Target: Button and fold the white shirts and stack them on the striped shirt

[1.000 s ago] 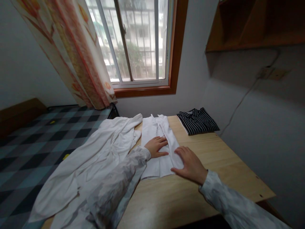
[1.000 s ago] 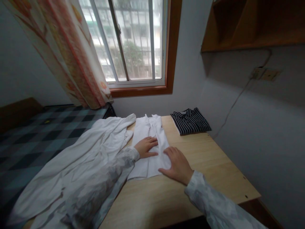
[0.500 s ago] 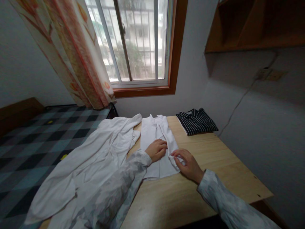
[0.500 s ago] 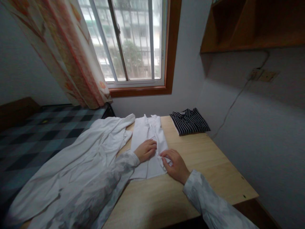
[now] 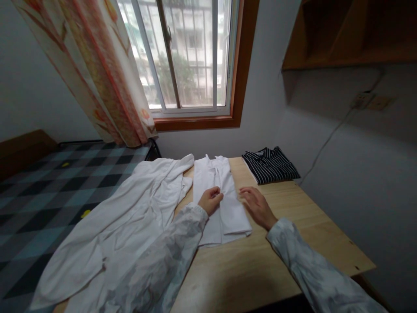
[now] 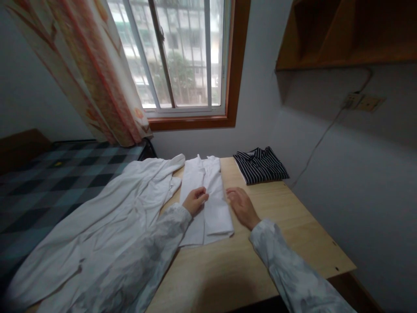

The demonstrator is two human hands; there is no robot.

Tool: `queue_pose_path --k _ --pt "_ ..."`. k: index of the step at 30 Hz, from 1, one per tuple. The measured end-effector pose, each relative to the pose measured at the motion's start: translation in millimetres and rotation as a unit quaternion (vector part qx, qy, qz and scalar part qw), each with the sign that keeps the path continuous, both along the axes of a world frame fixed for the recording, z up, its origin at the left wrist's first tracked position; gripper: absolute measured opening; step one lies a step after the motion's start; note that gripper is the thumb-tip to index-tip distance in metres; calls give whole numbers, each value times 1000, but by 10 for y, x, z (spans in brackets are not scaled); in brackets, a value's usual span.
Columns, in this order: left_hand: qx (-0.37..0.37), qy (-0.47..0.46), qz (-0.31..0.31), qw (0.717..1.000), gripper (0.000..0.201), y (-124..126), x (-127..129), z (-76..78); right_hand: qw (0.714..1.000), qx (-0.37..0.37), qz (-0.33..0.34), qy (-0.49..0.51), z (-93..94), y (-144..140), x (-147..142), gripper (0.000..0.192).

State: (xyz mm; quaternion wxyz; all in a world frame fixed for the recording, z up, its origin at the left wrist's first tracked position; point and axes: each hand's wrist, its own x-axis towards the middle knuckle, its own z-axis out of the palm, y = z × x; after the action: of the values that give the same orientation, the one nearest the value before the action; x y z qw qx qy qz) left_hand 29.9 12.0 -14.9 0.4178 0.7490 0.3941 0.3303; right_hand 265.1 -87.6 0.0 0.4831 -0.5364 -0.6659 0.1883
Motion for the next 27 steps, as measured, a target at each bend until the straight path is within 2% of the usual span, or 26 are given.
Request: queue_pose_path --k 2,5,7,12,18,23,27 --pt "78 42 6 996 19 -15 -14 37 998 -23 -49 -11 -75 230 3 32" --pt "200 123 12 972 18 -59 -22 86 994 -38 -81 -65 -197 492 -58 32" --pt "221 158 14 962 18 -81 -24 107 988 -28 -90 -119 -262 580 -112 32" --pt "164 174 -16 971 18 -17 -54 130 976 -27 -105 -186 -343 584 -147 34" --pt "55 138 -61 987 21 112 -112 115 987 -41 -77 -133 -336 532 -85 35" --pt "42 151 -82 984 16 101 -153 118 992 -3 -114 -48 -287 664 -78 29" --pt "31 137 -79 987 13 105 -222 235 988 7 -134 -79 -314 898 -137 36"
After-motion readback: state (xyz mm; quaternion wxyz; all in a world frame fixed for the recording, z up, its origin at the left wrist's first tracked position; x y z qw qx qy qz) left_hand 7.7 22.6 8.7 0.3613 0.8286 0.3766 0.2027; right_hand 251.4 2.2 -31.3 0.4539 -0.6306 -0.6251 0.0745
